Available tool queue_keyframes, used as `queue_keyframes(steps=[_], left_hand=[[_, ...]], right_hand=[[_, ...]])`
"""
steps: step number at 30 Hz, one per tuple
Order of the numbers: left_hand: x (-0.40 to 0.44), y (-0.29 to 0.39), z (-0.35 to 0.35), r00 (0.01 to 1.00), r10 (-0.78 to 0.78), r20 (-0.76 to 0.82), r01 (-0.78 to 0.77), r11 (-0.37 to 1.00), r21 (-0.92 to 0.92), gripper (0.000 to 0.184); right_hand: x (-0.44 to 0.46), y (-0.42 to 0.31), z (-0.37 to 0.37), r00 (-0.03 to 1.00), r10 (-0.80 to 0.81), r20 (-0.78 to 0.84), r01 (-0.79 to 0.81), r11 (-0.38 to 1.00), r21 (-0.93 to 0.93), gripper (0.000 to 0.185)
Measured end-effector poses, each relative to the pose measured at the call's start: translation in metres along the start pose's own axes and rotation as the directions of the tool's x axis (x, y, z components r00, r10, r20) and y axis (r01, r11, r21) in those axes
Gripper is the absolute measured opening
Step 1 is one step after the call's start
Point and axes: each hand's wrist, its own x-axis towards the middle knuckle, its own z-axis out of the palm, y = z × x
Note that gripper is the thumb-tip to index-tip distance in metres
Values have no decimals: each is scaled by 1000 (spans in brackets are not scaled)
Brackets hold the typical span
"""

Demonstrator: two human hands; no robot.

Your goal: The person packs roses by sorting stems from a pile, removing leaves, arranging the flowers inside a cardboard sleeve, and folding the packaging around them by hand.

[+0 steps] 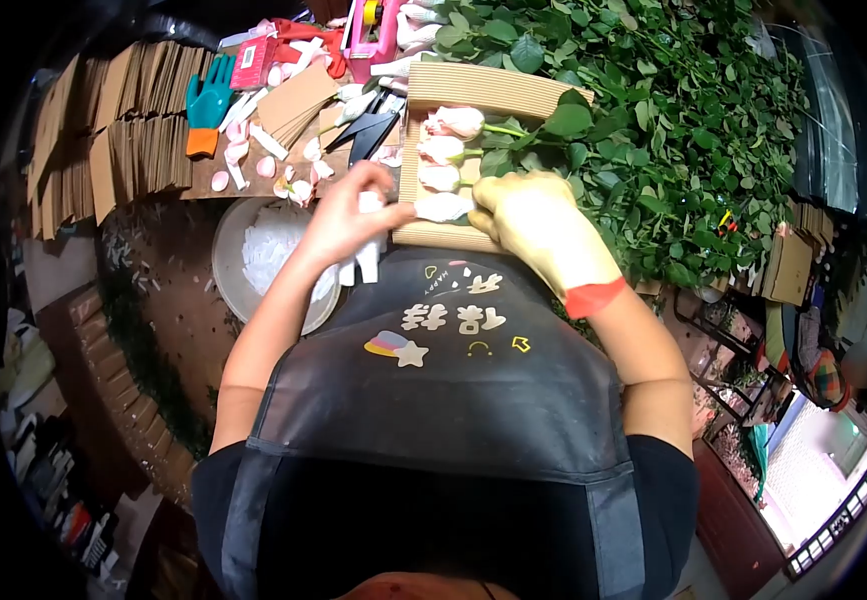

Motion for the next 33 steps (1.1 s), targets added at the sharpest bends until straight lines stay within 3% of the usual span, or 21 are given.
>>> queue_keyframes(steps=[3, 7, 10, 13, 16, 20, 21, 22, 23, 24, 25, 26, 27, 28, 29, 30, 31, 32, 33], left_hand=[[17, 6, 13, 953, -171, 249, 136, 979, 153, 43], [14, 2, 15, 966, -121, 228, 118, 993, 27, 42], [7, 0, 22, 970, -144, 195, 184, 961, -205, 32], [-2, -11, 33, 962, -189, 199, 270, 779, -566, 21], [-7, -18, 39, 955, -233, 184, 295, 662, -689, 14], [-14, -31, 37, 935, -342, 92, 250, 453, -856, 11], [-19, -30, 32, 902, -431, 14, 210, 411, -887, 16], [-23, -33, 14, 828, -560, 8, 188, 265, -946, 20], [-30, -29, -13, 792, -599, -114, 75, 281, -957, 22], [-41, -19, -41, 801, -583, -134, 56, 297, -953, 15], [-58, -66, -61, 865, -409, -292, -24, 547, -837, 13], [-74, -85, -83, 888, -319, -332, 119, 855, -505, 16], [-92, -120, -97, 891, -357, -282, 331, 934, -137, 15], [-104, -112, -105, 789, -531, -308, 611, 728, 310, 13], [-113, -101, -97, 825, -409, -390, 562, 519, 644, 21], [-116, -91, -86, 872, -270, -409, 467, 202, 861, 31], [-107, -102, -78, 910, -245, -335, 402, 313, 860, 46], [-91, -113, -66, 956, -105, -273, 274, 648, 711, 42], [-62, -74, -52, 975, -108, -192, 174, 911, 374, 41]], right_hand=[[9, 9, 19, 998, -51, 28, 53, 996, -72, 24], [8, 7, 21, 999, -40, 32, 43, 995, -90, 24], [8, 6, 14, 997, -22, 71, 27, 997, -73, 23], [15, 3, 11, 977, 45, 210, -23, 994, -108, 21], [22, -1, 6, 945, 72, 320, -50, 996, -79, 19], [25, -4, -3, 938, 57, 343, -39, 997, -59, 17], [24, -4, -4, 938, 55, 341, -41, 998, -46, 17], [23, -3, -5, 939, 54, 341, -45, 998, -33, 16], [21, 5, -1, 936, 46, 348, -40, 999, -23, 18], [19, 4, -4, 944, 36, 328, -31, 999, -21, 19], [18, 1, -11, 952, 19, 306, -13, 1000, -21, 20], [17, -1, -15, 958, -1, 286, 7, 1000, -19, 21], [15, 0, -13, 971, -37, 238, 49, 998, -46, 23], [16, 1, -8, 977, -72, 199, 83, 995, -50, 23], [16, 2, -2, 982, -106, 159, 116, 992, -57, 23], [16, 3, 3, 983, -139, 120, 147, 987, -65, 22], [20, 4, 10, 977, -186, 99, 194, 978, -79, 22], [23, 4, 14, 977, -177, 114, 191, 975, -118, 21], [24, 4, 18, 978, -163, 129, 182, 971, -157, 21]])
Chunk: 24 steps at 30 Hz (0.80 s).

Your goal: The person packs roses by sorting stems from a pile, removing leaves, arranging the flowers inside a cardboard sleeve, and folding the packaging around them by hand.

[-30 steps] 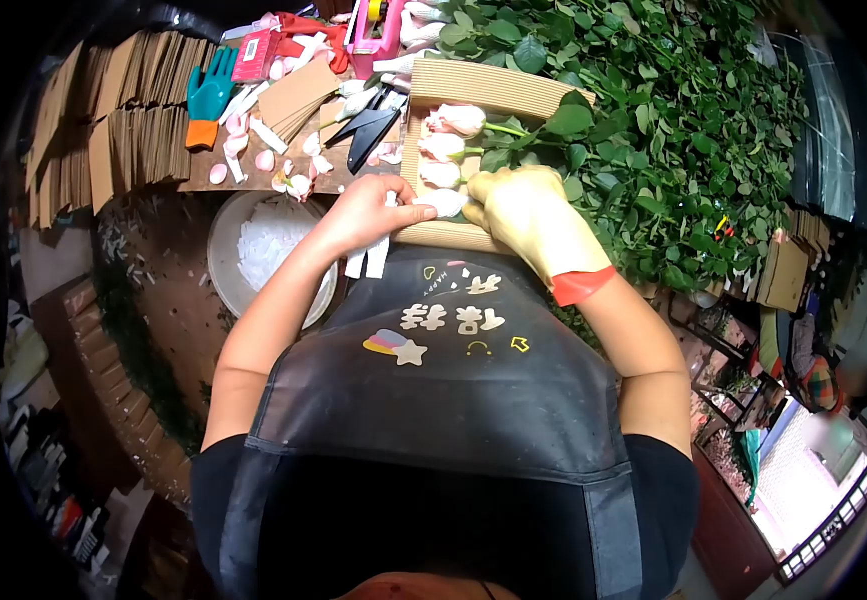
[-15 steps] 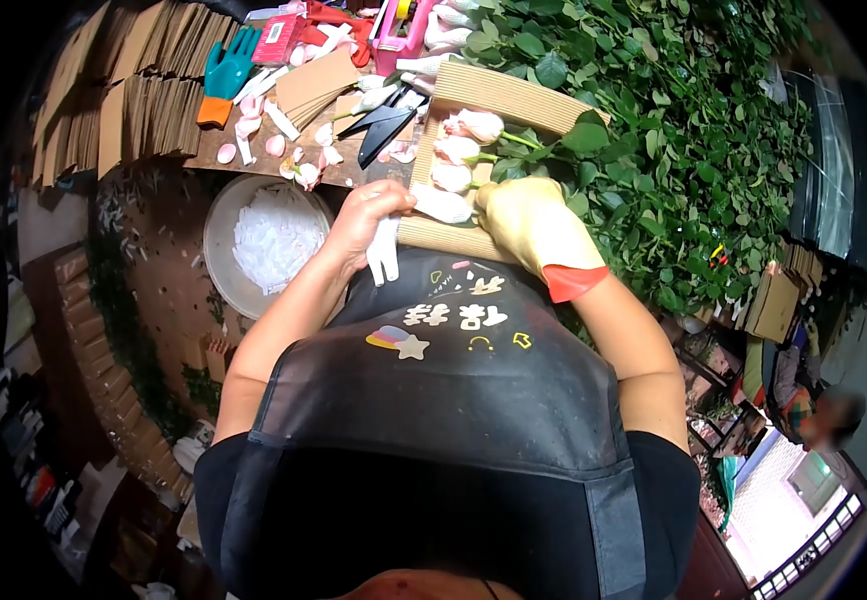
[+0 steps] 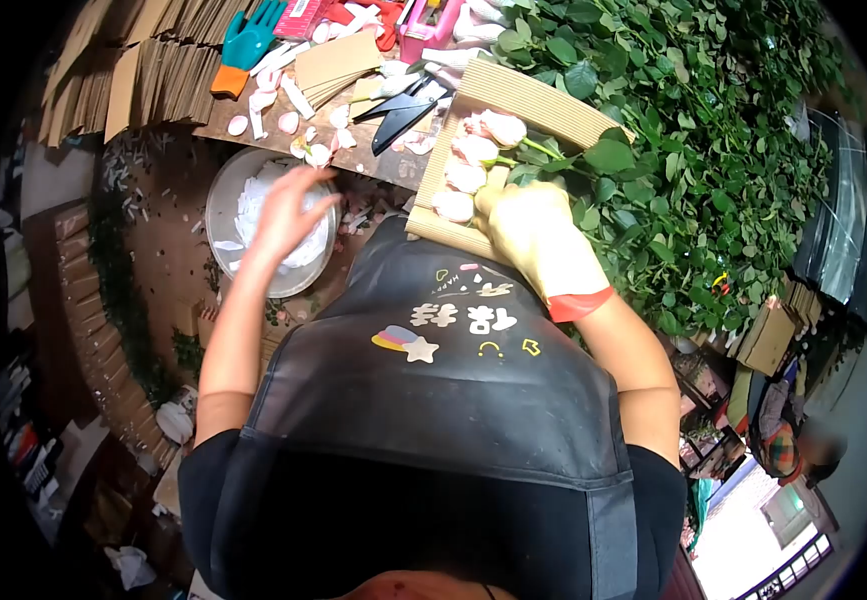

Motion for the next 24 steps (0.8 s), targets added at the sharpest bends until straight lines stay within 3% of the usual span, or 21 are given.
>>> queue_keyframes(steps=[1, 3, 4, 9, 12, 15, 17, 19, 21, 22, 24], left_hand=[[15, 28, 13, 981, 177, -85, -190, 962, -198, 45], [42, 66, 33, 923, 377, -80, -385, 906, -178, 70], [53, 77, 37, 927, 374, 18, -351, 884, -309, 79], [86, 73, 55, 869, 458, 187, -385, 863, -327, 93], [88, 76, 53, 861, 458, 223, -373, 865, -336, 96], [92, 76, 53, 844, 469, 261, -366, 858, -360, 100], [93, 78, 51, 833, 474, 285, -368, 860, -354, 102], [91, 86, 46, 849, 415, 327, -327, 899, -292, 109], [90, 103, 44, 864, 358, 354, -291, 929, -229, 120], [90, 102, 56, 864, 410, 293, -361, 909, -207, 126], [89, 98, 72, 870, 431, 239, -363, 888, -282, 129]], right_hand=[[0, -2, 2, 1000, 17, 17, -16, 999, -39, 20], [-2, -2, -8, 998, 53, 43, -53, 999, -9, 18], [-5, 0, -11, 997, 63, 55, -65, 997, 45, 18], [-8, 3, -21, 999, -6, 39, -1, 982, 188, 12], [-3, 2, -20, 998, -30, 58, 20, 984, 175, 5], [6, -1, -22, 984, -49, 171, 26, 991, 133, 16], [7, -5, -29, 967, 53, 247, -107, 972, 208, 19], [12, -5, -22, 957, 37, 287, -76, 989, 128, 18], [6, 1, -3, 998, -62, 16, 60, 991, 122, 8], [1, 4, 3, 986, -115, -118, 127, 987, 101, 5], [-6, 5, -22, 998, -7, 70, -6, 983, 185, 10]])
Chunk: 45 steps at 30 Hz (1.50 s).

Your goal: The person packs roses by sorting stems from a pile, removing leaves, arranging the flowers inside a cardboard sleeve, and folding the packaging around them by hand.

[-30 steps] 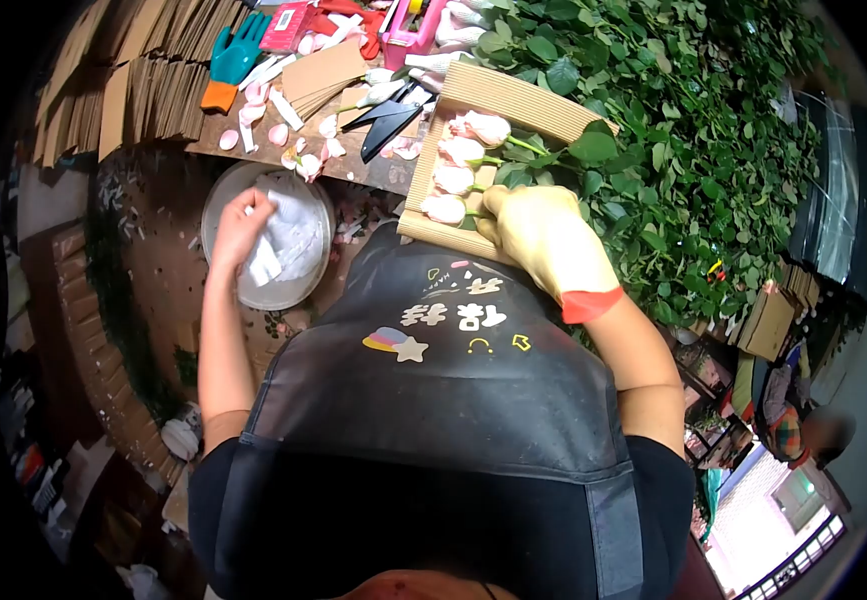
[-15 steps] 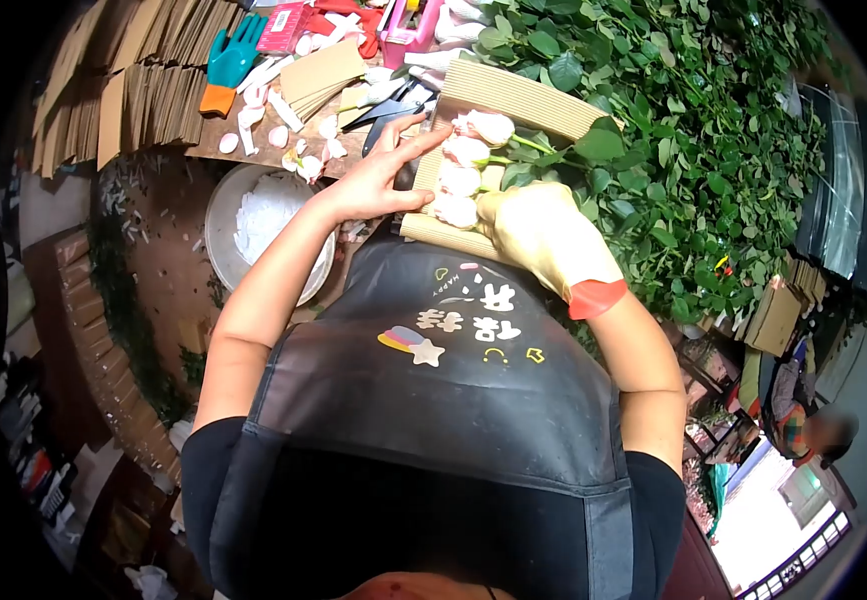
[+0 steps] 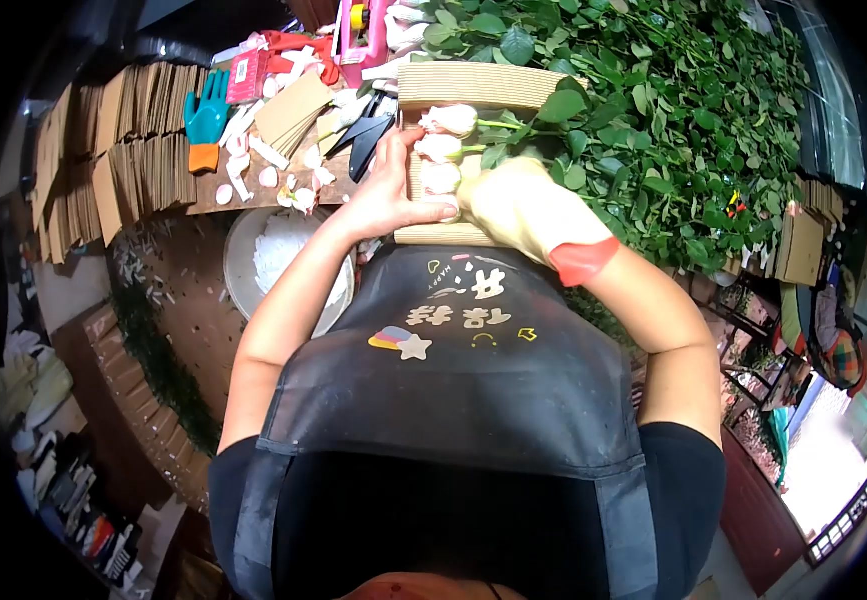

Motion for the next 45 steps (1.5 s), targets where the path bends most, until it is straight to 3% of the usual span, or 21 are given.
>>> queue_keyframes(steps=[1, 2, 3, 6, 7, 10, 13, 15, 19, 21, 23, 25, 28, 29, 30, 33, 35, 37, 39, 43, 45], left_hand=[[-2, 2, 1, 1000, 0, -27, 0, 1000, 4, 128], [-1, 1, 0, 999, 21, -31, -21, 1000, -10, 128], [-1, 1, 0, 999, 37, -38, -38, 999, -29, 127], [-4, 4, 3, 994, 56, -95, -53, 998, 30, 119], [-3, 5, 2, 995, 41, -95, -38, 999, 30, 119], [-1, 1, 3, 990, 93, -106, -89, 995, 43, 109], [11, 1, 1, 992, -91, -82, 80, 988, -132, 98], [9, -3, 12, 984, -44, -173, 28, 995, -94, 89], [4, -5, 21, 965, 34, -261, -49, 998, -49, 86], [4, -3, 19, 965, 40, -259, -51, 998, -37, 85], [5, -3, 18, 968, 45, -246, -55, 998, -36, 80], [3, 2, 16, 971, 41, -234, -55, 997, -56, 76], [7, 9, 12, 977, -88, -194, 60, 988, -144, 68], [12, 8, 13, 960, -190, -205, 133, 956, -263, 55], [14, 4, 19, 952, -176, -249, 112, 961, -252, 50], [15, 9, 27, 927, -168, -335, 75, 959, -274, 38], [15, 9, 29, 918, -138, -371, 61, 975, -213, 38], [13, 6, 31, 917, -128, -379, 60, 981, -185, 38], [15, 4, 32, 918, -153, -365, 61, 965, -254, 38], [14, 6, 29, 925, -187, -331, 50, 923, -381, 39], [14, 3, 32, 924, -194, -330, 64, 928, -366, 38]], right_hand=[[-3, -4, -11, 994, 64, 84, -68, 997, 42, 12], [-6, -9, -12, 987, 158, -35, -159, 987, -31, 18], [-4, -5, -8, 973, 134, -188, -129, 991, 39, 21], [6, 6, 17, 966, 166, -197, -166, 986, 19, 21], [10, 9, 23, 950, 97, -297, -95, 995, 21, 18], [15, 10, 29, 983, 55, -174, -60, 998, -26, 17], [17, 8, 26, 986, 111, -124, -119, 991, -59, 19], [6, 2, 14, 981, 158, -110, -159, 987, -7, 20], [5, -5, 8, 883, 258, -391, -290, 957, -25, 21], [15, 8, 22, 868, 111, -484, -149, 988, -39, 15], [13, 14, 16, 896, 105, -431, -105, 994, 25, 12], [16, 16, 15, 929, 91, -360, -126, 989, -75, 11], [22, 17, 16, 952, 107, -288, -152, 979, -138, 11], [23, 17, 20, 956, 116, -268, -159, 977, -142, 11], [20, 17, 23, 940, 77, -333, -121, 986, -114, 12], [-1, 3, 15, 907, 218, -359, -245, 969, -30, 17], [-10, -1, 15, 825, 397, -402, -447, 894, -34, 29], [-11, 3, 24, 806, 499, -318, -533, 845, -25, 33], [-13, 2, 25, 808, 338, -483, -403, 914, -35, 37], [-1, 13, 25, 843, 260, -470, -331, 941, -72, 33], [12, 23, 28, 858, 354, -372, -348, 934, 85, 29]])
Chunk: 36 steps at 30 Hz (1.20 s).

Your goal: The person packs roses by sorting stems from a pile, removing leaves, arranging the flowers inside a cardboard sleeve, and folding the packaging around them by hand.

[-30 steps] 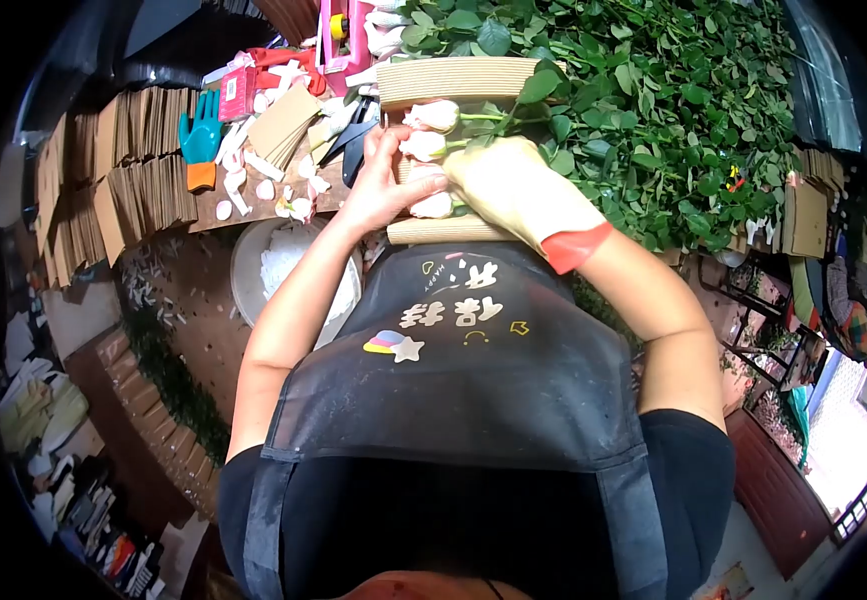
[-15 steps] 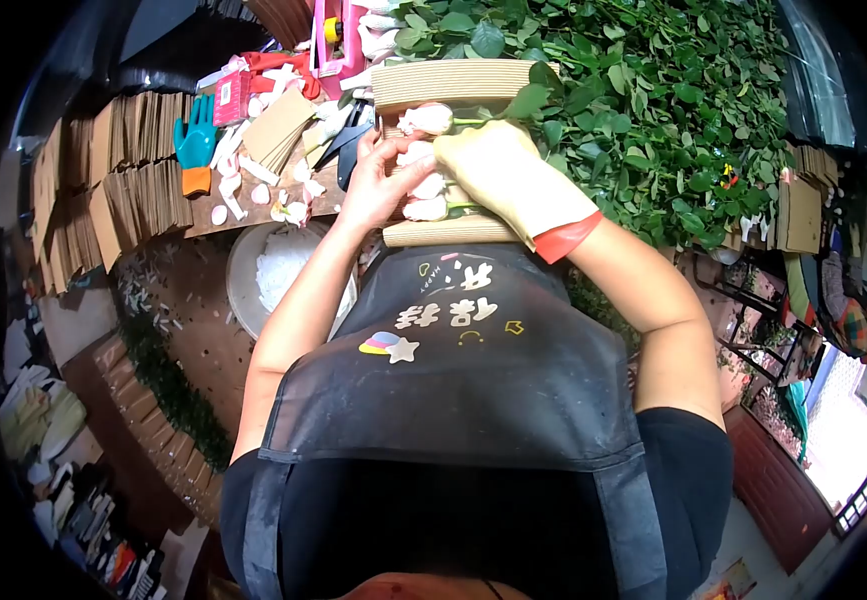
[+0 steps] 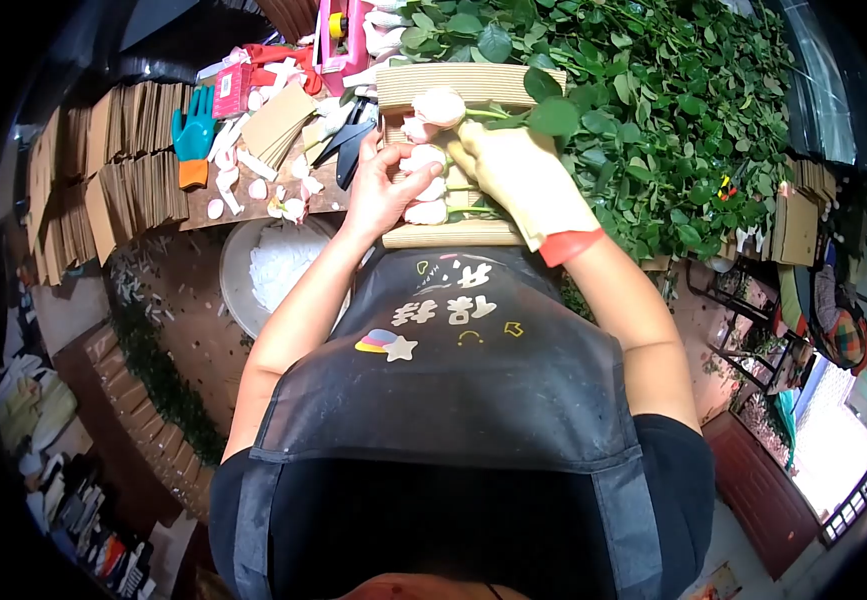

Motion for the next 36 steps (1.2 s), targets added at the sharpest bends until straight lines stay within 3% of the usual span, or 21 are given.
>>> queue_keyframes(steps=[3, 4, 6, 8, 10, 14, 17, 21, 23, 25, 26, 28, 34, 36], left_hand=[[0, -6, 2, 996, 83, -35, -77, 986, 145, 44], [-1, -8, 3, 991, 126, -45, -114, 971, 212, 48], [-2, -9, 2, 993, 109, -49, -95, 970, 224, 59], [-1, -9, 1, 989, 137, -64, -118, 965, 235, 69], [-2, -8, 3, 975, 205, -85, -179, 953, 245, 77], [3, -9, 6, 997, 40, -68, -33, 995, 90, 69], [16, -10, 7, 998, -44, -52, 43, 999, -25, 55], [22, -14, 10, 992, -49, -117, 46, 999, -28, 37], [24, -15, 9, 990, -57, -127, 56, 998, -12, 38], [21, -10, 8, 991, -66, -116, 65, 998, -12, 43], [21, -6, 6, 993, -55, -103, 53, 998, -16, 43], [21, -2, 4, 996, -16, -86, 16, 1000, 2, 40], [21, -6, 5, 963, 223, -153, -173, 943, 284, 32], [23, -11, 7, 973, 177, -151, -149, 972, 181, 32]], right_hand=[[12, -15, -12, 995, 90, 54, -98, 979, 181, 28], [15, -17, -11, 996, 90, 21, -92, 987, 134, 27], [18, -12, -10, 997, 56, 44, -62, 990, 130, 30], [18, -17, -19, 956, 222, 194, -270, 923, 275, 33], [15, -7, -7, 962, 186, 202, -239, 930, 281, 36], [11, -3, 0, 973, 143, 180, -176, 966, 188, 35], [4, -6, -3, 966, 163, 203, -217, 934, 283, 32], [-12, -11, -35, 989, -58, 136, 41, 991, 125, 25], [-20, -22, -58, 993, 115, 1, -111, 957, 269, 27], [-15, -34, -67, 948, 319, -1, -284, 844, 455, 30], [-10, -28, -53, 944, 330, 11, -286, 799, 528, 31], [-5, -18, -25, 980, 135, -144, -43, 859, 510, 30], [1, -14, 4, 957, 85, -276, 52, 890, 453, 24], [1, -21, 4, 940, 77, -333, 89, 885, 457, 23]])
